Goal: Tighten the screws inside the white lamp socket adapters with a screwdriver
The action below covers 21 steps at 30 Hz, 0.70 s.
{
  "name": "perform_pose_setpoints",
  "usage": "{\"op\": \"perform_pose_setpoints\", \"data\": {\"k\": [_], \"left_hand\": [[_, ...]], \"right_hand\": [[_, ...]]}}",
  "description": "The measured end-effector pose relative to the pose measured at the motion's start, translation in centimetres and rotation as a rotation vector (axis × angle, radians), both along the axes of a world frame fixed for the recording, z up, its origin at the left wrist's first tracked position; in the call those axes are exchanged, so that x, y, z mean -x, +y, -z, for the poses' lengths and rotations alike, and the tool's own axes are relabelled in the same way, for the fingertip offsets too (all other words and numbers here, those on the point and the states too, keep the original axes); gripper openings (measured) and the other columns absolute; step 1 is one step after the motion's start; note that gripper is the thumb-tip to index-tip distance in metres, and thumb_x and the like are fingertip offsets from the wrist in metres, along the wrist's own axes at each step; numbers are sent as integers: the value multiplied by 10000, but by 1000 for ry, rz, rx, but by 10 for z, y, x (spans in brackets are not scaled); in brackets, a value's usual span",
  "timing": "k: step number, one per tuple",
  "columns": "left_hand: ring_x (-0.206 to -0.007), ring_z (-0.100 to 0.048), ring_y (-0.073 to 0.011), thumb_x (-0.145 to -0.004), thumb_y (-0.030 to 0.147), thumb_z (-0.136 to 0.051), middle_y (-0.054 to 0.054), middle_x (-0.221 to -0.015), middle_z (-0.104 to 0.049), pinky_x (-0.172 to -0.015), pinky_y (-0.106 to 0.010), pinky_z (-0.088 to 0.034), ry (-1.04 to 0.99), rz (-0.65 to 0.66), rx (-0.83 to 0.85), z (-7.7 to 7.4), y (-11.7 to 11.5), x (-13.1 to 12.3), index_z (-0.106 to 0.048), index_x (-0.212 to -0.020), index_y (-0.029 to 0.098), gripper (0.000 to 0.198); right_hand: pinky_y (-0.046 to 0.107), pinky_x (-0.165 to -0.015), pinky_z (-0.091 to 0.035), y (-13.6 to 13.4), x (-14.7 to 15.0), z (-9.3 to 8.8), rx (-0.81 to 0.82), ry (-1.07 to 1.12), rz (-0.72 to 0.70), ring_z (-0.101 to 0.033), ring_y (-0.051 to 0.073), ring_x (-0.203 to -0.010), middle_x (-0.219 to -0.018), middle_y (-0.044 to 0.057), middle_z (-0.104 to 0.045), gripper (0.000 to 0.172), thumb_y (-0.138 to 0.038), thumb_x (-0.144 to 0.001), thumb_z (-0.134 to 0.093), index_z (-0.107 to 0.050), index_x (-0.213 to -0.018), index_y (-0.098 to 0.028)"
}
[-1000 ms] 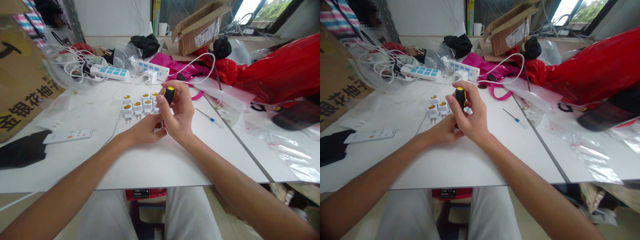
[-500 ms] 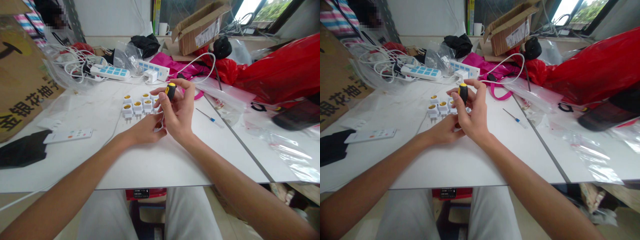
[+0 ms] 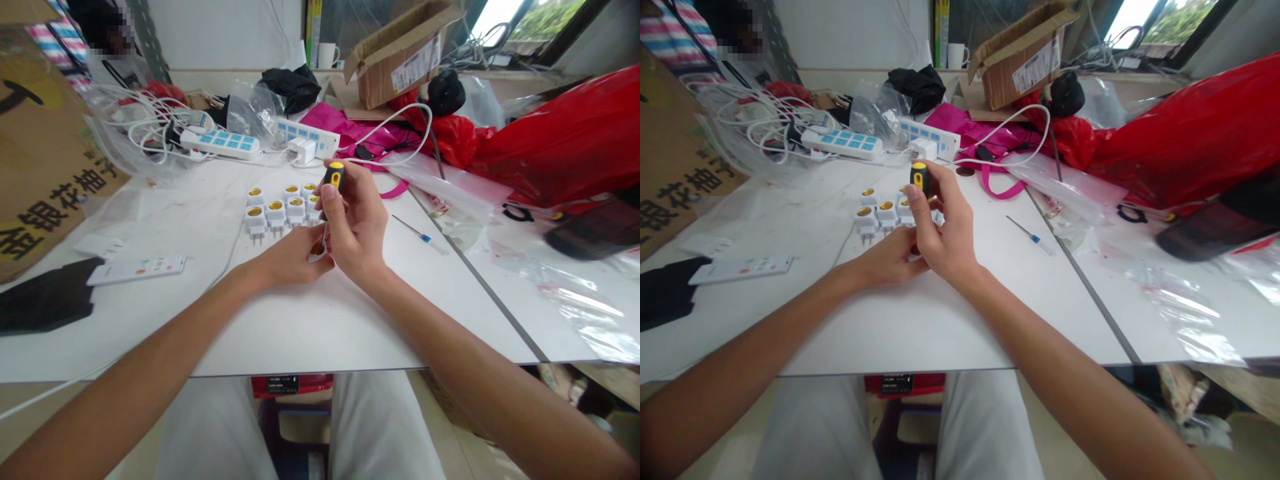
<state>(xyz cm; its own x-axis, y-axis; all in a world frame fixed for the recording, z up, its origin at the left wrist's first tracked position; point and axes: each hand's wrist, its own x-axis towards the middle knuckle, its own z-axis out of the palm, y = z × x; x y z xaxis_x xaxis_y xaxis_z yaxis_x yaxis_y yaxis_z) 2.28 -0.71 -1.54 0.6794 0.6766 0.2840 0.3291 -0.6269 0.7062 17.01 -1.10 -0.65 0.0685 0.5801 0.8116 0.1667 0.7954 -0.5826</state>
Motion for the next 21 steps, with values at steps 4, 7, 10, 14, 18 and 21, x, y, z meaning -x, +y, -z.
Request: {"op": "perform_pose_setpoints", "data": {"k": [4, 7, 10, 14, 18, 21], "left_hand": [[-681, -615, -180, -936, 274, -668, -36, -818, -714, -638, -331, -484, -15, 7, -14, -1, 0, 0, -665, -946, 186, 89], [-707, -637, -194, -935, 280, -680, -41, -819, -715, -656, -337, -517, -27, 14, -22, 1, 1, -1, -673, -946, 184, 97], [-738, -662, -209, -925, 285, -692, -49, -828, -726, -683, -349, -553, -38, 12, -22, 2, 2, 0, -673, -946, 185, 104], [-770, -679, -223, -922, 294, -687, -54, -849, -735, -700, -359, -568, -40, 9, -12, 3, 2, 0, -669, -956, 193, 108], [-723, -641, -200, -916, 276, -660, -45, -832, -711, -655, -338, -513, -28, 17, -19, 2, 1, 0, -652, -936, 188, 90], [-672, -595, -176, -904, 254, -655, -16, -772, -673, -625, -321, -468, -26, 12, -23, 1, 0, 0, -625, -932, 194, 73]], "right_hand": [[421, -840, -685, -3, 0, -2, 13, -17, -55, -789, 247, -993, -1052, 43, -706, 446, -548, -1148, -568, -522, -1546, -351], [406, -827, -681, -5, 1, -3, 12, -16, -83, -785, 227, -964, -1126, 56, -716, 412, -557, -1151, -551, -554, -1501, -340], [392, -788, -678, -5, 1, -2, 15, -9, -95, -779, 220, -958, -1195, 71, -716, 358, -530, -1152, -551, -596, -1449, -335], [425, -818, -667, -3, 0, 1, 5, -6, -78, -774, 237, -978, -1179, 65, -717, 341, -502, -1146, -570, -607, -1447, -345], [422, -797, -657, -4, 1, 1, -14, 42, -60, -764, 232, -953, -1216, 69, -704, 316, -494, -1150, -568, -619, -1427, -353], [424, -787, -668, -5, 1, 0, -1, 71, -36, -769, 242, -979, -1231, 70, -689, 317, -507, -1148, -571, -615, -1427, -365]]}}
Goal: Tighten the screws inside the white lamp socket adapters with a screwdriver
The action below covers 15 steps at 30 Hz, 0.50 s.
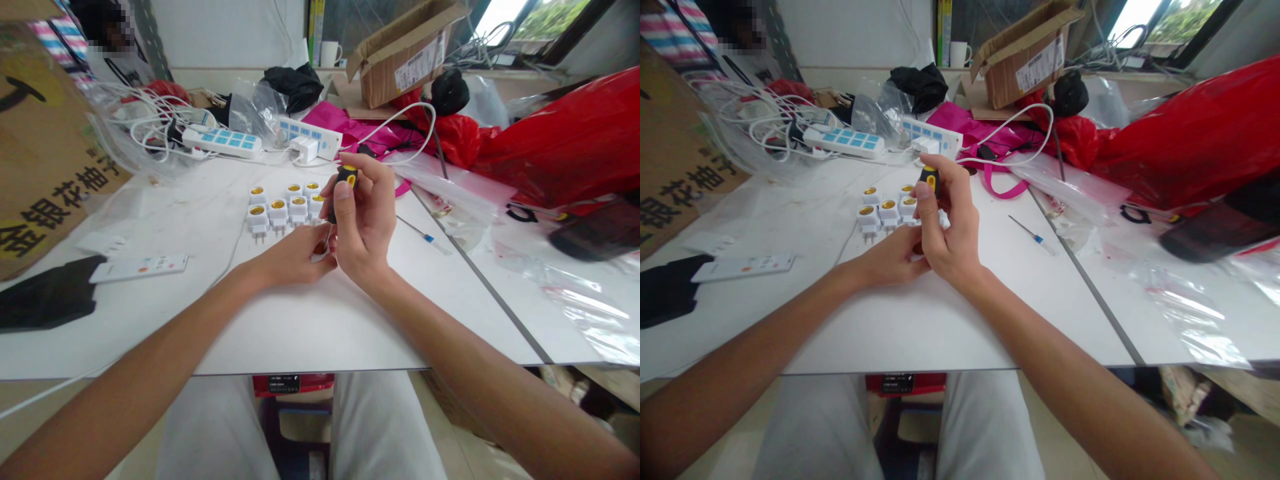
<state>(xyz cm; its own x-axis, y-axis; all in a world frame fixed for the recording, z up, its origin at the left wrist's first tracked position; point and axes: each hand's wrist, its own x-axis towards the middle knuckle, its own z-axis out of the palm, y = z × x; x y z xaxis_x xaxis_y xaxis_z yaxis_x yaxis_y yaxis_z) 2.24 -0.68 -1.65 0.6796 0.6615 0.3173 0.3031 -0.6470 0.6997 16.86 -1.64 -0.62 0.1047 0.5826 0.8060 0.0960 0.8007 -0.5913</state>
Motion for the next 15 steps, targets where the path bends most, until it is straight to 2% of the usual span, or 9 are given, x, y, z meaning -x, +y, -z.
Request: {"op": "perform_pose_setpoints", "data": {"k": [5, 7, 12, 15], "left_hand": [[-699, -629, -189, -905, 265, -665, -22, -790, -693, -664, -333, -513, -10, -1, 1, 0, 0, 0, -629, -923, 202, 74], [-733, -660, -206, -906, 273, -675, -30, -796, -701, -693, -346, -547, -19, 2, 12, 1, 0, 0, -639, -907, 204, 78], [-804, -700, -247, -903, 284, -687, -43, -791, -709, -747, -380, -587, -18, 1, 5, 0, 0, 0, -647, -889, 211, 84], [-772, -687, -245, -893, 286, -675, -41, -802, -701, -763, -405, -590, -3, 7, 0, -2, 0, 0, -658, -947, 207, 97]], "right_hand": [[470, -868, -687, -1, 0, 0, -45, -26, -6, -776, 263, -1043, -1367, 83, -686, 312, -488, -1144, -580, -630, -1432, -378], [491, -909, -686, -2, 0, 0, -77, -42, -3, -775, 269, -1058, -1361, 76, -700, 314, -463, -1150, -570, -629, -1448, -381], [495, -882, -685, -4, 1, -1, -92, -86, -49, -770, 266, -1026, -1339, 54, -728, 317, -402, -1150, -563, -628, -1459, -376], [481, -886, -692, -5, 0, -1, -82, -100, -59, -774, 251, -1009, -1362, 67, -729, 316, -405, -1151, -564, -619, -1461, -372]]}}
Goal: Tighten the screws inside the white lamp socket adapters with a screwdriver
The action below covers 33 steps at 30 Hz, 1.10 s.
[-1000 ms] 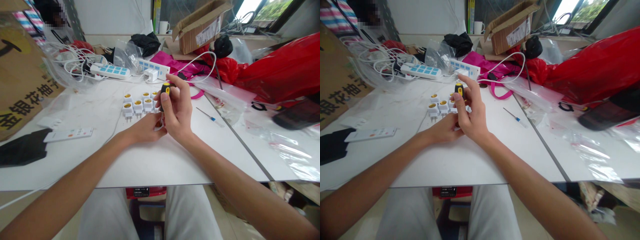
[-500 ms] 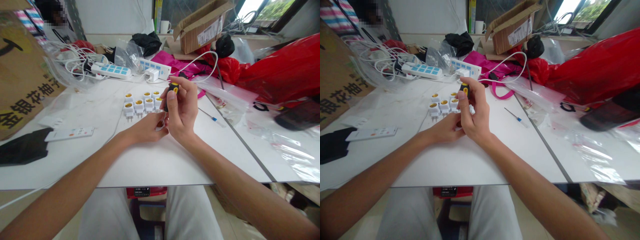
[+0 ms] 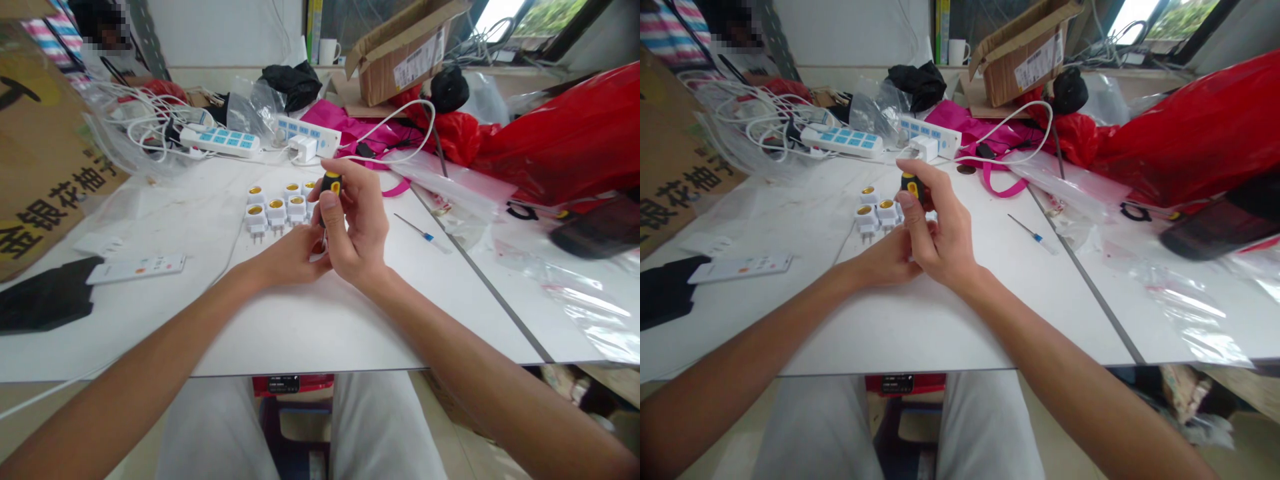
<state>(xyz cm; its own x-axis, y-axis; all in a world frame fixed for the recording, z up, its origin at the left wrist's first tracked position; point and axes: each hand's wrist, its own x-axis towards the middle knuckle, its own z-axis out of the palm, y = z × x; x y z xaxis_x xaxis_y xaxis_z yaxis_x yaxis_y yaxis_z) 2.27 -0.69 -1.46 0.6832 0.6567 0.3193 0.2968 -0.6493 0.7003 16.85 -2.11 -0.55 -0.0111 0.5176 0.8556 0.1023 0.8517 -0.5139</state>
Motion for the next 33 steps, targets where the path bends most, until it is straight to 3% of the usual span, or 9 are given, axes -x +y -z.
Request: {"op": "perform_pose_setpoints", "data": {"k": [4, 13, 20, 26, 30, 33], "left_hand": [[-724, -662, -234, -883, 277, -656, -31, -816, -689, -788, -434, -592, 1, 12, 8, 0, 0, 0, -664, -1080, 194, 214], [-792, -691, -237, -910, 283, -682, -51, -823, -718, -741, -374, -582, -5, -16, -15, 2, 0, 0, -667, -924, 204, 81], [-894, -735, -269, -911, 255, -647, -94, -993, -768, -834, -432, -640, 9, 24, -20, 0, 1, -1, -695, -1135, 192, 237], [-957, -747, -282, -907, 216, -625, -88, -997, -779, -827, -421, -641, -22, 49, 0, -3, -2, -2, -671, -1080, 210, 179], [-1024, -730, -325, -898, 235, -649, -77, -844, -711, -882, -463, -628, 12, 5, -33, -2, -1, -1, -645, -931, 218, 36], [-1051, -714, -327, -886, 250, -678, -103, -918, -723, -897, -469, -626, 14, -11, -50, 1, 1, 0, -648, -937, 218, 67]], "right_hand": [[467, -930, -706, 0, -1, 2, 36, -23, -6, -793, 251, -1043, -1387, 82, -734, 330, -446, -1152, -567, -612, -1468, -362], [482, -900, -707, 1, 2, 1, 31, 40, 16, -808, 254, -1061, -1419, 61, -701, 311, -443, -1166, -548, -606, -1465, -380], [494, -934, -703, -4, 0, -3, -19, -58, -17, -796, 254, -1097, -1398, 62, -733, 320, -370, -1171, -539, -623, -1480, -358], [461, -834, -694, -3, 0, -9, -97, -89, 83, -755, 265, -1046, -1259, 74, -771, 322, -377, -1076, -746, -708, -1393, -334], [452, -873, -711, -3, -1, -9, -9, -53, -24, -784, 241, -1029, -1305, 76, -779, 317, -354, -1129, -647, -679, -1444, -330], [415, -787, -710, -3, -2, -6, 53, -65, -68, -800, 228, -957, -1263, 69, -787, 368, -431, -1156, -567, -614, -1510, -343]]}}
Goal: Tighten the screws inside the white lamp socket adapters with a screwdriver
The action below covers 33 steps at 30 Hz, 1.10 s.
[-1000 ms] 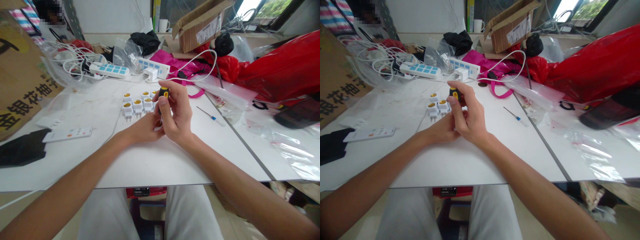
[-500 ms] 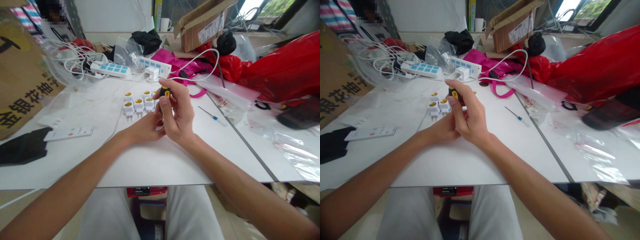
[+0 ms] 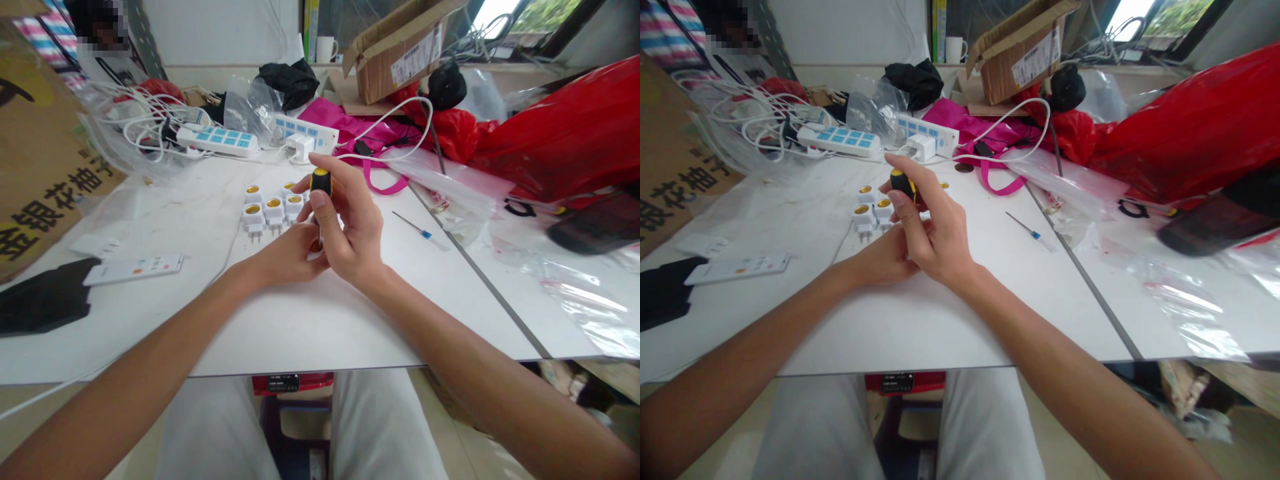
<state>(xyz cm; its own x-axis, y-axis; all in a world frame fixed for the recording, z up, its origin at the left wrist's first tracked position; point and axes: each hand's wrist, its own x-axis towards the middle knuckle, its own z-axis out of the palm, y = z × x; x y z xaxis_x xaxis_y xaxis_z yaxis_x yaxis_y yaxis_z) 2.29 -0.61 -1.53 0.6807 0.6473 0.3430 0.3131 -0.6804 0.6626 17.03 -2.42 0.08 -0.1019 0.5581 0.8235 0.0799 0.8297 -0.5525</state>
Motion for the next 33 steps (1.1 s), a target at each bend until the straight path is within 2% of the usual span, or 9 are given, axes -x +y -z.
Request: {"op": "perform_pose_setpoints", "data": {"k": [3, 5, 8, 12, 17, 24, 29, 33], "left_hand": [[-1015, -709, -309, -874, 270, -698, -155, -1095, -735, -855, -456, -626, -8, -16, -1, 2, 1, 1, -666, -1018, 198, 165], [-1012, -711, -308, -875, 282, -681, -167, -1138, -727, -840, -457, -621, 6, -23, -3, 2, 1, 1, -662, -1045, 188, 195], [-1022, -710, -317, -891, 290, -643, -147, -1070, -736, -840, -461, -605, 30, -16, -25, 2, 1, 1, -656, -1036, 189, 177], [-867, -687, -246, -911, 294, -639, -86, -962, -745, -773, -393, -569, 22, -9, -19, 0, 0, 0, -650, -1002, 199, 132], [-670, -566, -169, -904, 306, -643, 7, -743, -610, -619, -315, -426, -5, -24, 51, -2, -1, 0, -583, -852, 210, 125], [-690, -548, -155, -870, 290, -690, 9, -800, -620, -626, -304, -412, -68, -57, 169, 4, 2, 1, -611, -922, 191, 137], [-681, -529, -144, -865, 273, -685, 7, -814, -635, -635, -309, -412, -92, -35, 205, 6, 3, 1, -588, -915, 194, 134], [-686, -523, -145, -861, 274, -682, 8, -805, -624, -636, -311, -409, -98, -32, 215, 4, 3, 1, -579, -900, 198, 134]], "right_hand": [[382, -708, -689, 0, 0, 3, 34, -15, 16, -796, 208, -877, -1253, 63, -782, 386, -474, -1164, -533, -570, -1530, -355], [377, -697, -685, 0, 0, 4, 14, 9, 15, -789, 205, -879, -1252, 66, -777, 347, -444, -1162, -548, -584, -1494, -349], [394, -733, -704, 0, 2, 5, -15, 57, 27, -788, 222, -950, -1217, 66, -753, 291, -413, -1155, -574, -610, -1435, -342], [401, -735, -722, 1, 5, 5, 3, 121, 46, -788, 219, -927, -1181, 50, -719, 279, -460, -1158, -573, -570, -1421, -365], [394, -691, -722, 5, 6, 5, 39, 160, 50, -815, 213, -865, -1190, 45, -719, 267, -535, -1168, -535, -501, -1367, -361], [403, -769, -752, 8, 4, 6, 33, 175, 54, -837, 216, -958, -1149, 32, -712, 264, -512, -1151, -613, -479, -1318, -358], [384, -728, -740, 12, 3, 8, 10, 178, 53, -818, 190, -886, -1131, 17, -691, 258, -434, -1145, -652, -457, -1298, -362], [403, -731, -736, 14, 3, 11, -13, 143, 91, -812, 220, -982, -1133, 31, -695, 261, -462, -1158, -612, -443, -1338, -380]]}}
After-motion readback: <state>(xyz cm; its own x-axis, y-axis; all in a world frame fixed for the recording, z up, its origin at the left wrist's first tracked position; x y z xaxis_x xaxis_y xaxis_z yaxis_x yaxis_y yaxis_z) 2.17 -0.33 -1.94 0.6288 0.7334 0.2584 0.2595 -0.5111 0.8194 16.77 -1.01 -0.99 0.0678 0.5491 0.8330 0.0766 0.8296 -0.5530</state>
